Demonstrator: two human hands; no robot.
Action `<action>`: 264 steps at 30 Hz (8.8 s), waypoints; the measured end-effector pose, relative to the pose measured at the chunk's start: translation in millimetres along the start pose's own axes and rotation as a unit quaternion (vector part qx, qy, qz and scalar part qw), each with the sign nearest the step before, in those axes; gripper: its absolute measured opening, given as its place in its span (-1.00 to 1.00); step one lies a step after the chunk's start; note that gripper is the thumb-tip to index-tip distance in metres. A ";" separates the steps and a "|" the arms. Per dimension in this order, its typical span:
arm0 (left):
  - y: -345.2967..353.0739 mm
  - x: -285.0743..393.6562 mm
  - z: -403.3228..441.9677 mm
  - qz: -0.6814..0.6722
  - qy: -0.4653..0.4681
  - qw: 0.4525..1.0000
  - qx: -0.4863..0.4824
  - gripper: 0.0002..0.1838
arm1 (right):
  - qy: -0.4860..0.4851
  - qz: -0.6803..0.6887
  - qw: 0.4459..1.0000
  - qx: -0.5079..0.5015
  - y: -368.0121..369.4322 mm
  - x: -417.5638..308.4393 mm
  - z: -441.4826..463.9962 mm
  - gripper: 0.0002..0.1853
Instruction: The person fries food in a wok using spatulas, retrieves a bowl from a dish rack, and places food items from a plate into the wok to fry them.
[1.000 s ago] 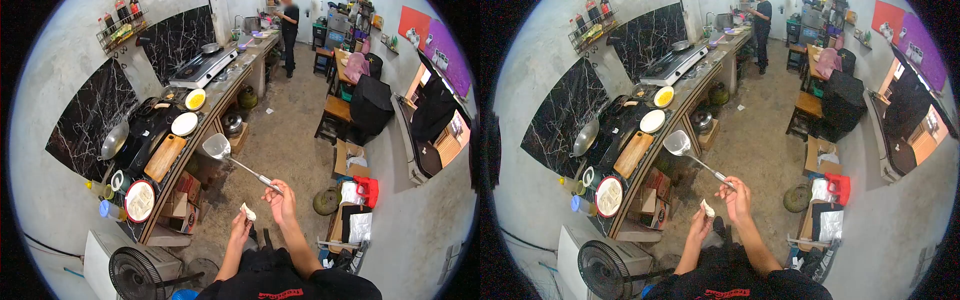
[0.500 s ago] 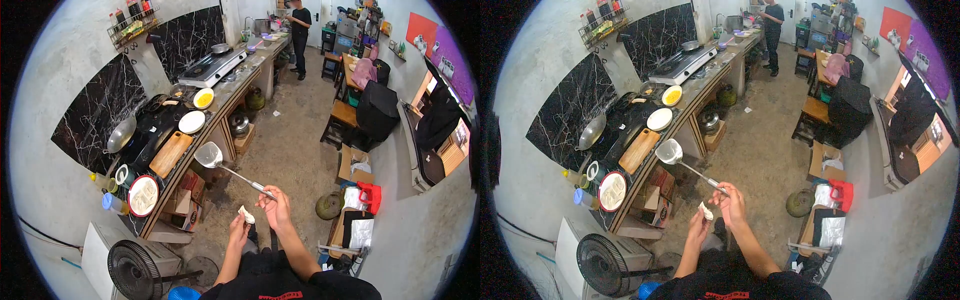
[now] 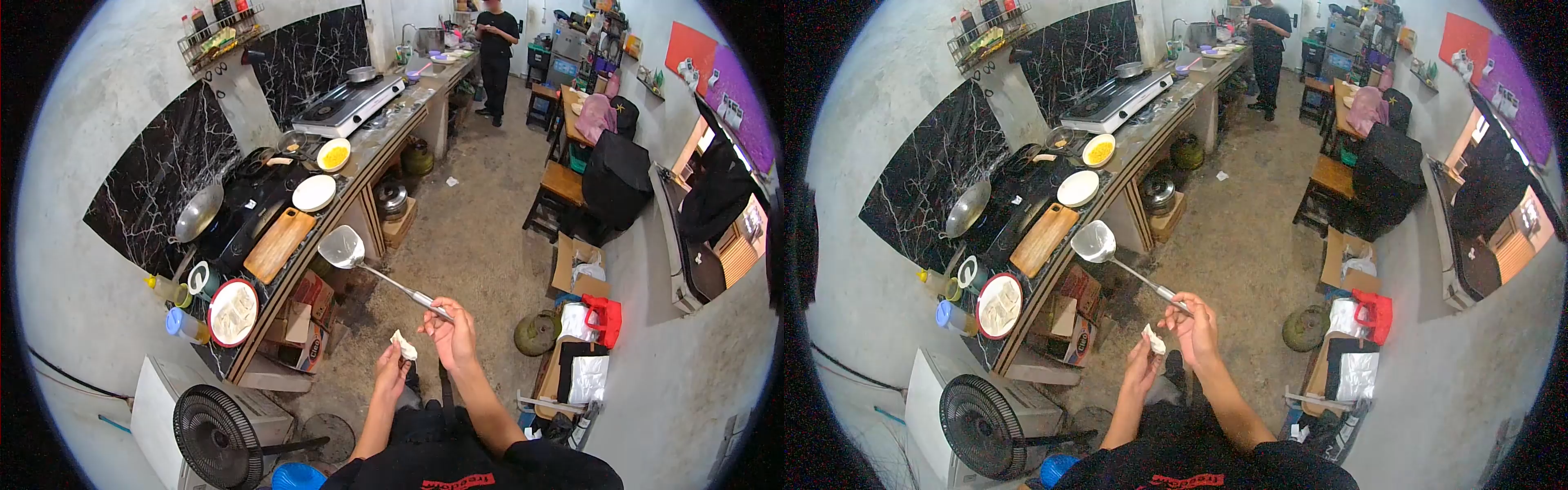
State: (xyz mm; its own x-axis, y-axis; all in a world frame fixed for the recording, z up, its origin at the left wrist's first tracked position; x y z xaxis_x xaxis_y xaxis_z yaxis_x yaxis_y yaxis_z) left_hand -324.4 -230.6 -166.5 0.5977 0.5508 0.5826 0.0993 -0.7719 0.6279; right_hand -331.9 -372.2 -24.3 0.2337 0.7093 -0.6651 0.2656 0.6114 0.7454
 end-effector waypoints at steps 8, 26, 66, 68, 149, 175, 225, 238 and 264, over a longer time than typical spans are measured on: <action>-4.1 4.5 4.7 -0.025 0.008 0.999 -0.026 -0.74 | 0.004 -0.002 1.000 -0.002 3.1 5.1 2.2 -0.76; -9.7 33.3 45.2 -0.024 0.002 0.999 -0.026 -0.70 | -0.004 -0.008 1.000 -0.010 30.9 24.0 43.1 -0.76; -58.1 154.0 109.3 -0.006 -0.023 0.998 -0.056 -0.69 | -0.028 0.008 0.999 0.029 101.6 102.4 117.9 -0.72; -43.7 142.3 106.3 0.007 -0.054 0.998 -0.041 -0.71 | -0.051 0.004 0.997 0.049 90.1 89.2 109.8 -0.72; -85.9 176.0 86.0 -0.074 0.116 0.990 0.042 -0.68 | 0.063 -0.033 0.993 -0.097 147.5 107.2 167.2 -0.73; -160.3 293.3 156.7 -0.234 0.345 0.878 0.232 -0.72 | 0.087 -0.185 0.927 -0.313 346.8 256.1 385.2 -0.73; -157.1 104.5 4.5 -0.228 0.261 0.907 0.241 -0.64 | 0.093 -0.031 0.988 -0.122 122.8 117.4 78.9 -0.84; -112.3 169.1 -102.5 -0.201 0.396 0.871 0.210 -0.62 | 0.026 -0.031 0.983 -0.181 180.8 141.8 66.5 -0.78; 5.6 108.6 -159.8 -0.165 0.127 0.942 -0.265 -0.77 | 0.010 0.063 0.989 -0.130 207.6 210.0 58.2 -0.80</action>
State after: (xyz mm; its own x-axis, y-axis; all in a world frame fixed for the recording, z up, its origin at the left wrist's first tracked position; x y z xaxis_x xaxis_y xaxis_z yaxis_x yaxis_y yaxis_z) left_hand -386.0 -124.3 -17.2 0.3881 0.8425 0.3735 -0.2051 -0.3162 0.9263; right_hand -173.2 -116.7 -11.8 0.2298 0.7909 -0.5672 -0.0156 0.5857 0.8104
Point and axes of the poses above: each hand's wrist, its own z-axis towards the middle knuckle, its own y-axis out of the palm, x = y × z, the point moved 7 cm from there along z, towards the middle knuckle, and after that the axes turned 7 degrees about -z, right-handed, at the moved point
